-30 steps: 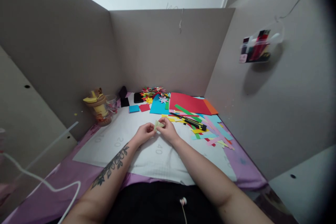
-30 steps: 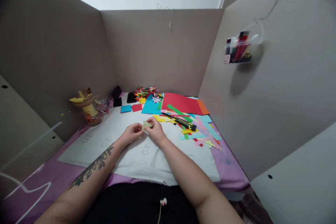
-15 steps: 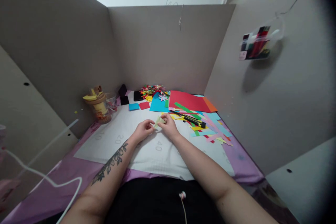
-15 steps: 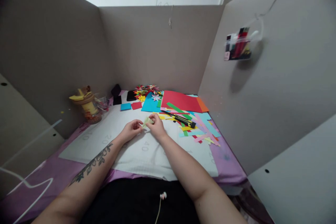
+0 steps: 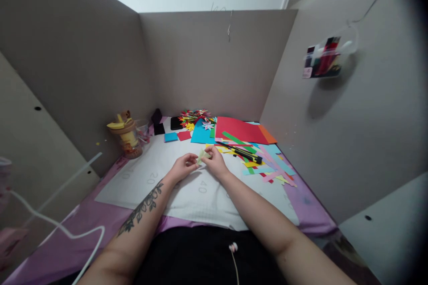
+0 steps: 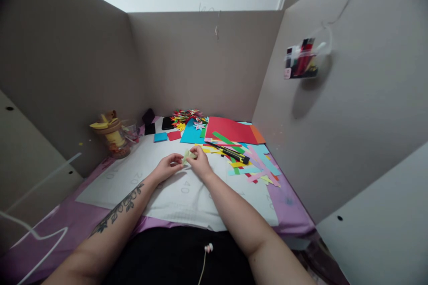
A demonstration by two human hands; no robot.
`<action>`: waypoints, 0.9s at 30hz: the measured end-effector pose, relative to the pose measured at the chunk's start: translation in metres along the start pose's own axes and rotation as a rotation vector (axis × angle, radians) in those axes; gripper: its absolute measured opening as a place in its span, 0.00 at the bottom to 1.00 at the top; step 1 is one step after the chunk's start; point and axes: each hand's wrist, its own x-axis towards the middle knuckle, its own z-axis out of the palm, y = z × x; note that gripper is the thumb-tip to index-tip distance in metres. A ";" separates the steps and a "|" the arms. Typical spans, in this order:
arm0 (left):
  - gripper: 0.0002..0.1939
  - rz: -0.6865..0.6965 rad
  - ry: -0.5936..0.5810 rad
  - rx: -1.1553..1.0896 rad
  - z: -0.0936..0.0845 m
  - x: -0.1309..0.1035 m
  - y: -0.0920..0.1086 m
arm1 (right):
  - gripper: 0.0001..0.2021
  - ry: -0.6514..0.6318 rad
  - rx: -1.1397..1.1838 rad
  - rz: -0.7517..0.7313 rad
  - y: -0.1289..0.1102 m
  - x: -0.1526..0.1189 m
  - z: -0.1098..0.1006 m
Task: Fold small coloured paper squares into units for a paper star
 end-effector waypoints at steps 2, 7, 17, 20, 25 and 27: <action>0.16 0.003 0.013 -0.024 0.000 0.000 -0.001 | 0.12 -0.026 -0.034 -0.008 0.000 0.000 -0.001; 0.14 -0.002 0.000 -0.003 -0.002 0.001 0.001 | 0.13 -0.145 -0.018 0.058 0.001 -0.002 0.002; 0.13 -0.037 0.019 0.045 -0.001 -0.002 0.006 | 0.04 -0.169 -0.148 -0.027 0.004 -0.001 0.002; 0.13 -0.055 0.027 0.018 -0.001 -0.002 0.005 | 0.03 -0.163 -0.164 -0.043 0.003 -0.002 0.002; 0.12 -0.091 0.075 -0.042 -0.002 0.000 0.004 | 0.03 -0.165 -0.061 0.032 0.006 0.000 0.004; 0.11 -0.069 0.087 -0.049 -0.002 0.000 0.004 | 0.03 -0.162 -0.035 0.049 0.006 0.000 0.004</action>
